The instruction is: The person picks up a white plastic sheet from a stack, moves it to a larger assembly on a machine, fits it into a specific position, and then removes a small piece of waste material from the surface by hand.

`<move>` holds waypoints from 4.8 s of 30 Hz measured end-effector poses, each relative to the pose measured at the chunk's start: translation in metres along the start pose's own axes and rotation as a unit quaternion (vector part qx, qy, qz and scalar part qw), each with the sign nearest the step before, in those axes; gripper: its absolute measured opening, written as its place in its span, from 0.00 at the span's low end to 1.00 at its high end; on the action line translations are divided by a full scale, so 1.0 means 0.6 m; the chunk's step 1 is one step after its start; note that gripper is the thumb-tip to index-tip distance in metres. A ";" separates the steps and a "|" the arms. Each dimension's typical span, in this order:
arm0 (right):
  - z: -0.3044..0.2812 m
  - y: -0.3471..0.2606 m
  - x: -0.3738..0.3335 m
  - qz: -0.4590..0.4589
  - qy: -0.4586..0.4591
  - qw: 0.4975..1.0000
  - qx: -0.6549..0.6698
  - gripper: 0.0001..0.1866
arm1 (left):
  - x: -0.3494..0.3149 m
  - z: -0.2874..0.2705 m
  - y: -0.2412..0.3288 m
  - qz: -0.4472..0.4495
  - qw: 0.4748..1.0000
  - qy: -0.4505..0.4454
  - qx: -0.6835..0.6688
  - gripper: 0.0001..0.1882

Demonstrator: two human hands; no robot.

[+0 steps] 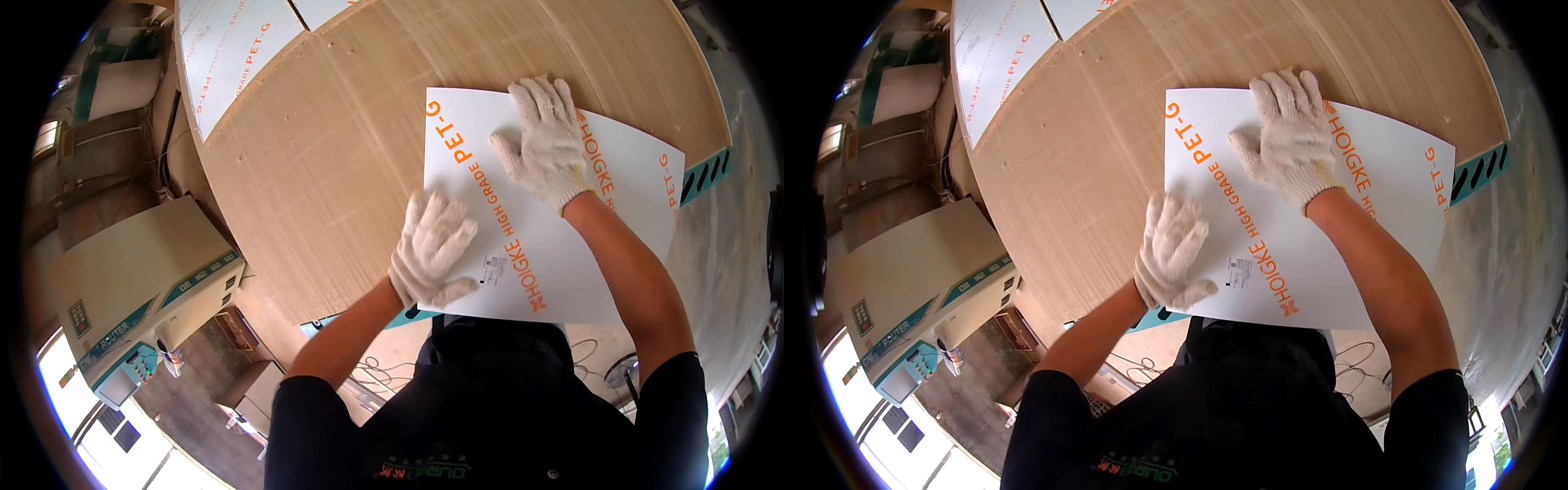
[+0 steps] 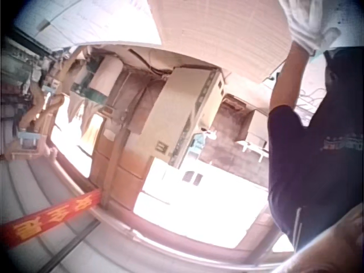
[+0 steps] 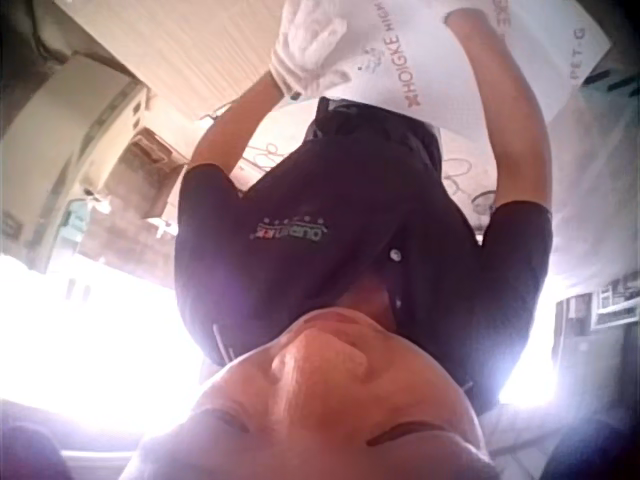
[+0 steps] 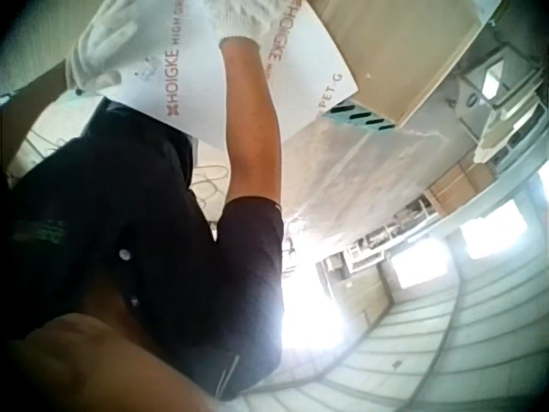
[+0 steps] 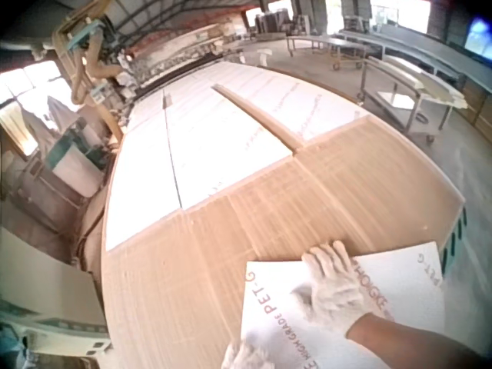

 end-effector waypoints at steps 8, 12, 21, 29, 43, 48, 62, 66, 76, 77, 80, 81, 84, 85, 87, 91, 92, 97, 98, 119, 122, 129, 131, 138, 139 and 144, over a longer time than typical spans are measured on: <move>0.007 0.006 -0.002 -0.013 0.011 1.000 0.005 0.38 | 0.098 -0.019 -0.088 -0.046 0.991 0.102 0.070 0.49; -0.003 0.001 0.000 0.003 0.017 1.000 0.005 0.37 | -0.059 0.011 0.020 -0.052 0.997 -0.031 -0.040 0.54; -0.002 -0.011 0.005 -0.020 0.022 1.000 -0.009 0.36 | 0.282 0.006 -0.251 -0.093 0.985 0.018 0.147 0.52; -0.003 -0.003 0.001 0.007 0.013 1.000 -0.008 0.35 | -0.039 0.003 -0.002 -0.121 0.986 0.019 0.110 0.48; -0.216 0.260 -0.431 0.281 0.114 0.951 0.066 0.41 | -0.219 0.190 0.214 -0.608 0.639 0.139 -0.450 0.18; -0.149 0.341 -0.573 0.447 -0.042 0.712 0.540 0.32 | -0.127 0.299 0.223 -0.534 0.458 0.346 -0.621 0.20; -0.327 0.424 -0.502 0.274 -0.213 0.634 0.691 0.32 | 0.042 0.242 0.282 -0.439 0.626 0.449 -0.463 0.31; -0.353 0.575 -0.481 0.297 -0.175 0.520 0.781 0.34 | 0.225 0.314 0.260 -0.442 0.658 0.401 -0.459 0.29; -0.556 1.082 -0.510 0.342 0.138 0.433 0.823 0.26 | 0.855 0.714 0.317 -0.334 0.625 0.074 -0.701 0.38; -0.577 1.125 -0.540 0.344 0.177 0.433 0.814 0.26 | 0.904 0.762 0.336 -0.353 0.624 0.054 -0.695 0.37; -0.634 1.236 -0.606 0.362 0.270 0.427 0.784 0.28 | 1.045 0.890 0.410 -0.359 0.616 0.023 -0.701 0.28; -0.652 1.278 -0.626 0.379 0.318 0.418 0.762 0.30 | 1.084 0.933 0.433 -0.346 0.592 -0.017 -0.728 0.26; -0.680 1.396 -0.655 0.374 0.368 0.386 0.759 0.33 | 1.192 1.061 0.507 -0.357 0.580 -0.029 -0.732 0.29; -0.688 1.431 -0.640 0.369 0.363 0.387 0.763 0.33 | 1.219 1.097 0.532 -0.368 0.567 -0.035 -0.736 0.28; -0.719 1.502 -0.636 0.369 0.448 0.386 0.717 0.35 | 1.266 1.158 0.556 -0.381 0.544 -0.039 -0.746 0.27; -0.740 1.690 -0.629 0.399 0.448 0.398 0.694 0.36 | 1.343 1.245 0.610 -0.399 0.519 -0.163 -0.738 0.28; -0.755 1.728 -0.609 0.394 0.443 0.402 0.698 0.36 | 1.344 1.264 0.583 -0.392 0.567 -0.227 -0.688 0.27; -0.819 1.922 -0.549 0.366 0.493 0.412 0.674 0.36 | 1.384 1.378 0.385 -0.461 0.628 -0.211 -0.590 0.25; -0.820 1.969 -0.537 0.366 0.492 0.417 0.671 0.36 | 1.400 1.401 0.357 -0.459 0.625 -0.210 -0.595 0.25; -0.942 2.846 -0.032 0.273 0.540 0.443 0.662 0.38 | 1.789 1.591 -0.080 -0.630 0.664 0.067 -0.396 0.26; -0.924 3.014 0.061 0.292 0.533 0.429 0.669 0.39 | 1.822 1.606 -0.068 -0.689 0.600 0.097 -0.394 0.24; -0.904 3.335 0.297 0.255 0.497 0.400 0.726 0.34 | 2.112 1.616 0.048 -0.322 0.943 0.085 0.006 0.17; -0.889 3.406 0.346 0.247 0.514 0.404 0.715 0.32 | 2.207 1.618 0.107 -0.189 0.974 0.058 0.109 0.16; -0.826 3.573 0.415 0.293 0.479 0.364 0.743 0.28 | 2.241 1.635 0.092 -0.449 0.887 -0.102 0.031 0.13; -0.814 3.595 0.409 0.295 0.473 0.374 0.741 0.27 | 2.200 1.639 0.071 -0.571 0.815 -0.067 -0.070 0.12; -0.796 3.651 0.389 0.305 0.464 0.379 0.741 0.23 | 2.305 1.631 0.090 -0.647 0.730 -0.189 0.116 0.12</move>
Point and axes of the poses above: each hand's wrist, its own x-axis towards the middle knuckle, its own z-axis out of the palm, y = z × x, the point moved 8 cm from there along x, towards the middle knuckle, and after that the axes turned 7 degrees about y, right-handed, at the moved point
